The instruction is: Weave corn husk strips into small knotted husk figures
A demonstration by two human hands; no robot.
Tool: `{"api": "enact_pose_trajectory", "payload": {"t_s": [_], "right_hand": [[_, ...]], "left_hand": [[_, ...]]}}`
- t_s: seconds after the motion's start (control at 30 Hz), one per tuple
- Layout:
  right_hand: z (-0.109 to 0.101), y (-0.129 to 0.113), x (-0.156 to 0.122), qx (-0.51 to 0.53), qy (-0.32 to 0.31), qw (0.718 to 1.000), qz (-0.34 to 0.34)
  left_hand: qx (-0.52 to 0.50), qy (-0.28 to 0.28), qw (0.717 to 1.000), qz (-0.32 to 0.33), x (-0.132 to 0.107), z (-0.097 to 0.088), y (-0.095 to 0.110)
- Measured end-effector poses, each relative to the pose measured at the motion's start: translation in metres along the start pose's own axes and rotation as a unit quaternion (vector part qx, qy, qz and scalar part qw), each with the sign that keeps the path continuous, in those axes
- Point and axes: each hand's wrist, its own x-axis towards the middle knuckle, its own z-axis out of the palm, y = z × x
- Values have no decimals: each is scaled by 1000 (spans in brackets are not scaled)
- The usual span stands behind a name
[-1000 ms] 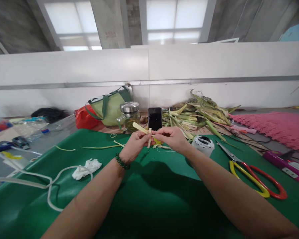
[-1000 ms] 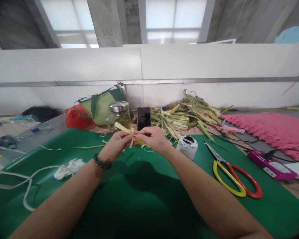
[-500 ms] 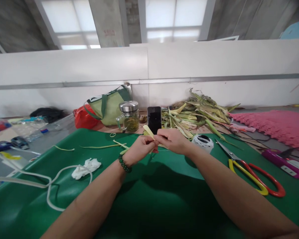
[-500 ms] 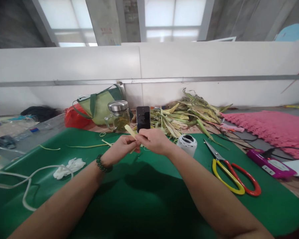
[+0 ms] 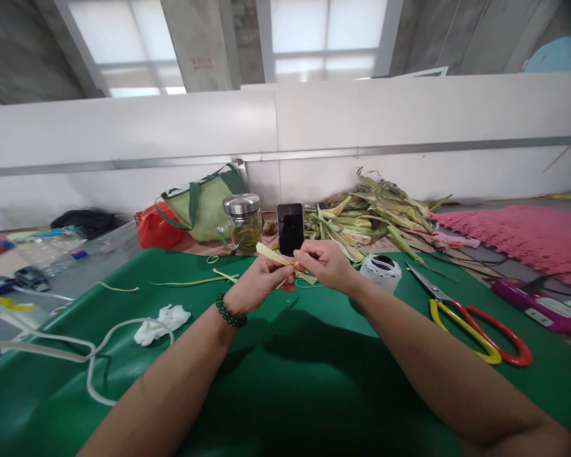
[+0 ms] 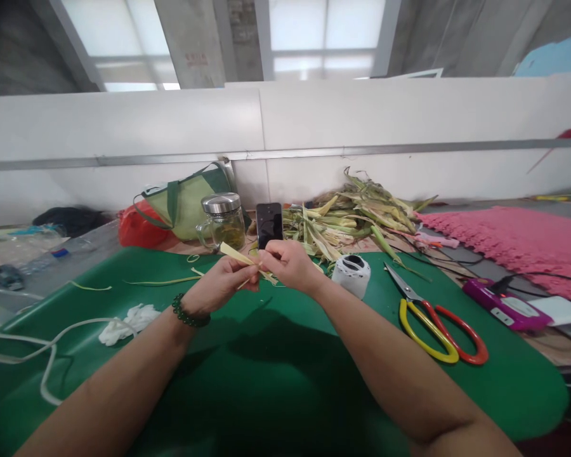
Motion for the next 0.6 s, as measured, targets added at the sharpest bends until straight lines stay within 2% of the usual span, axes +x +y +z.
{"api": "enact_pose_trajectory", "payload": {"t_s": [0.17,0.27,0.43,0.6], "right_hand": [[3,0,-1,5,16,1000,2],[6,0,-1,13,1,1000,16],[8,0,1,51,-30,997,57],[11,4,2,46,16,998,49]], "left_hand": [[-42,22,999,-13,1,0,-2],[-69,21,997,-29,3,-2,-5],[26,21,999,2,5,-5,-6],[79,23,996,34,4,-1,-2]]}}
